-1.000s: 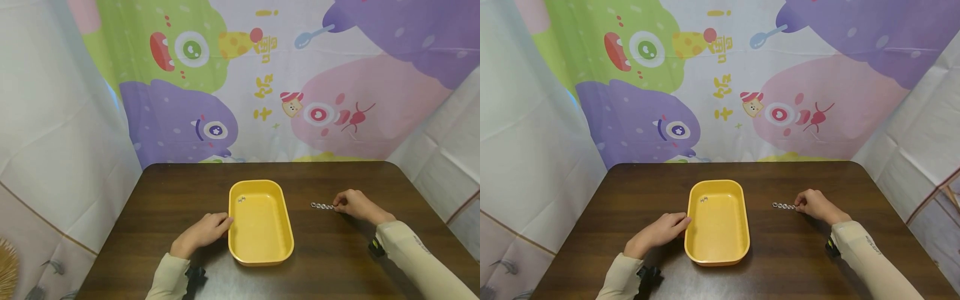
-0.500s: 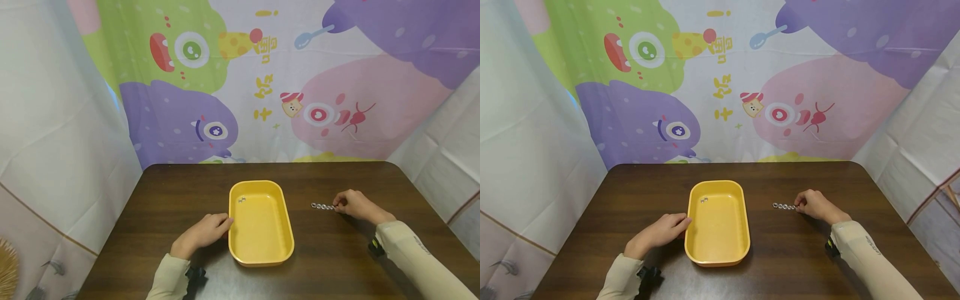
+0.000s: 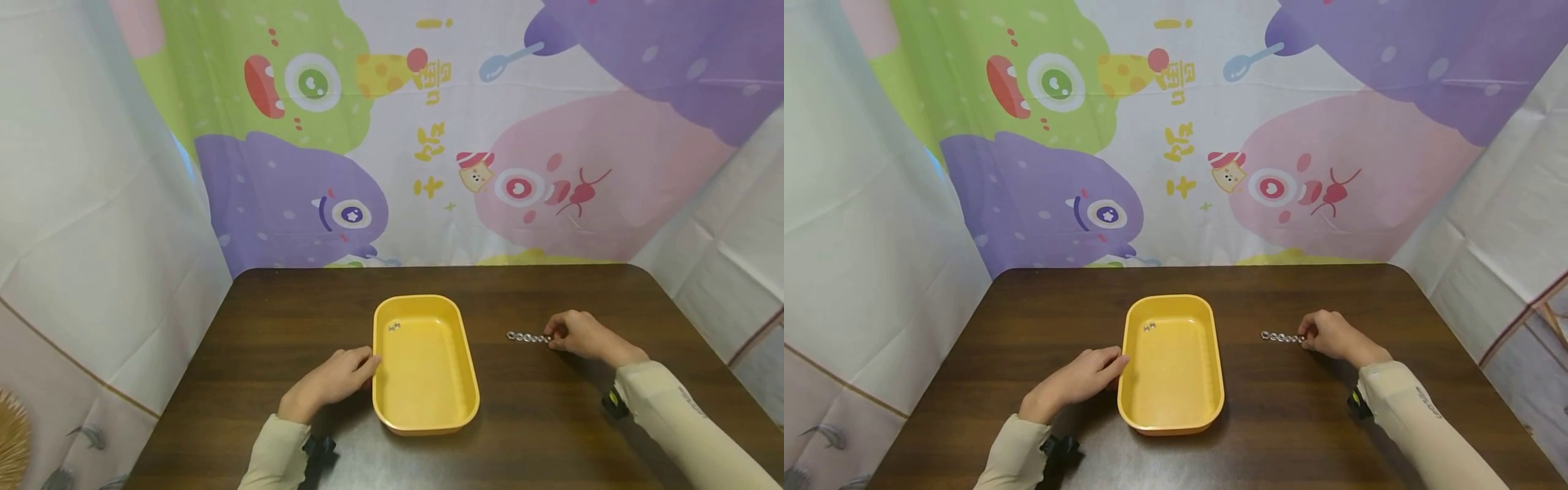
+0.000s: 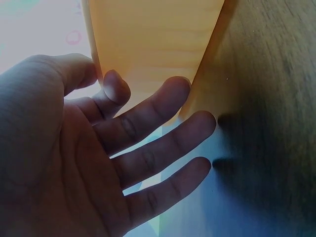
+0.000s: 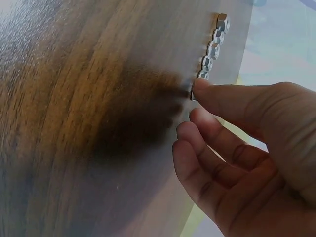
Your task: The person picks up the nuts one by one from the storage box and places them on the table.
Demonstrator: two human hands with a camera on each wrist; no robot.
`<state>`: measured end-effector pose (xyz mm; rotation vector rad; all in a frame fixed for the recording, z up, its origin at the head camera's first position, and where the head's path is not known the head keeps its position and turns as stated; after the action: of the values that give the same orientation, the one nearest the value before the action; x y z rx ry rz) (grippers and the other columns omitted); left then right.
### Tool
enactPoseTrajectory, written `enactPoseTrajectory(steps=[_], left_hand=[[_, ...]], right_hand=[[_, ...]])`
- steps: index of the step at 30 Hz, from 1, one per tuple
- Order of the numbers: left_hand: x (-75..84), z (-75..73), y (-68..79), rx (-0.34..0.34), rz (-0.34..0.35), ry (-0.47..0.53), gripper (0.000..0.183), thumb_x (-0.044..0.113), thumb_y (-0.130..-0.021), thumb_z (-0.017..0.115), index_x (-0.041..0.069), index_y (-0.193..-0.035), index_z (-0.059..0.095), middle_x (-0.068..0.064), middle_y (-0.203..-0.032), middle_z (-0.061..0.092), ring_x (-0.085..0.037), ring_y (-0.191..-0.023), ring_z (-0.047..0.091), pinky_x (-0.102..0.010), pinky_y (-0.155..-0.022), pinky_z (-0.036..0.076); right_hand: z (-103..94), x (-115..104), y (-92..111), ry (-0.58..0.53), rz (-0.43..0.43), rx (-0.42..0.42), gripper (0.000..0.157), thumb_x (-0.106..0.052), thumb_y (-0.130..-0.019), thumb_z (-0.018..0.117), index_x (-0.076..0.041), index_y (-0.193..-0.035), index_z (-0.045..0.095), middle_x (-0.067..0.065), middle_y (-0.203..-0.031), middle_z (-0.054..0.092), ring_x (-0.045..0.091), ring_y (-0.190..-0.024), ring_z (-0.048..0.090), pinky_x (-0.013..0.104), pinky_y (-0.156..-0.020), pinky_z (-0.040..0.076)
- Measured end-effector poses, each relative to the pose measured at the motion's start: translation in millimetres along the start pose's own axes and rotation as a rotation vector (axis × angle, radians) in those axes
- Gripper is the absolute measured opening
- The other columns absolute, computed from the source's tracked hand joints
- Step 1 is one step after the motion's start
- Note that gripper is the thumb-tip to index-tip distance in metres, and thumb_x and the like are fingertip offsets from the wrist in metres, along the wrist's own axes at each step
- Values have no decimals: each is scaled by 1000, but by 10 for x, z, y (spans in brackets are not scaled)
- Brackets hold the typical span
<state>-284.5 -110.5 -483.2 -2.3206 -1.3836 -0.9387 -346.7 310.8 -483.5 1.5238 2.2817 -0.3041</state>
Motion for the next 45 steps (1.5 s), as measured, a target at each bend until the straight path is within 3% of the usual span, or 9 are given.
enactPoseTrajectory(steps=[6,12,19,29,37,45], left_hand=[[-12,-7,12,-1,-7,-6,33,32,-112,43,17,-86,58,7,-71,55,-8,-60,49,-26,-60,42],[-1,-11,12,1,0,-5,32,32,-111,43,17,-86,58,6,-72,56,-8,-60,49,-26,-60,42],[1,-2,19,-11,-2,13,33,32,-112,43,17,-87,58,5,-72,55,-9,-60,48,-26,-60,42],[-7,0,12,-8,0,15,32,32,-112,43,15,-88,58,4,-73,56,-10,-62,50,-28,-61,42],[2,0,7,0,2,5,32,31,-112,43,15,-88,58,4,-73,56,-10,-63,50,-28,-61,42],[-7,-4,9,3,-3,8,32,31,-112,43,15,-88,58,4,-73,56,-10,-62,50,-27,-60,42]], right_hand=[[-55,-80,18,14,-32,18,15,-7,-81,84,-6,-90,72,-6,-75,63,6,-70,53,29,-67,45],[-143,-125,66,-52,-8,72,17,-10,-84,83,-3,-97,72,1,-85,71,12,-77,65,27,-64,50],[-198,-145,134,-84,22,124,26,-15,-89,80,0,-108,70,4,-93,71,20,-85,70,28,-67,53],[-262,-373,240,-109,42,200,47,-31,-96,74,-1,-131,64,24,-123,70,40,-107,70,54,-86,56],[-267,-659,236,-105,15,260,57,-33,-96,75,-1,-139,58,25,-134,64,45,-118,63,60,-93,52],[-223,-891,148,-88,-5,258,64,-35,-94,76,-3,-144,54,24,-139,61,45,-122,61,62,-95,50]])
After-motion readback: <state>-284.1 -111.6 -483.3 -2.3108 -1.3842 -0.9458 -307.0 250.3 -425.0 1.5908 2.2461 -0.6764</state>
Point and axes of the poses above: each hand's wrist, its own y-axis away from the middle knuckle, its own z-axis out of the palm, x = y × z, the point moved 7 cm from there along -y, towards the middle knuckle
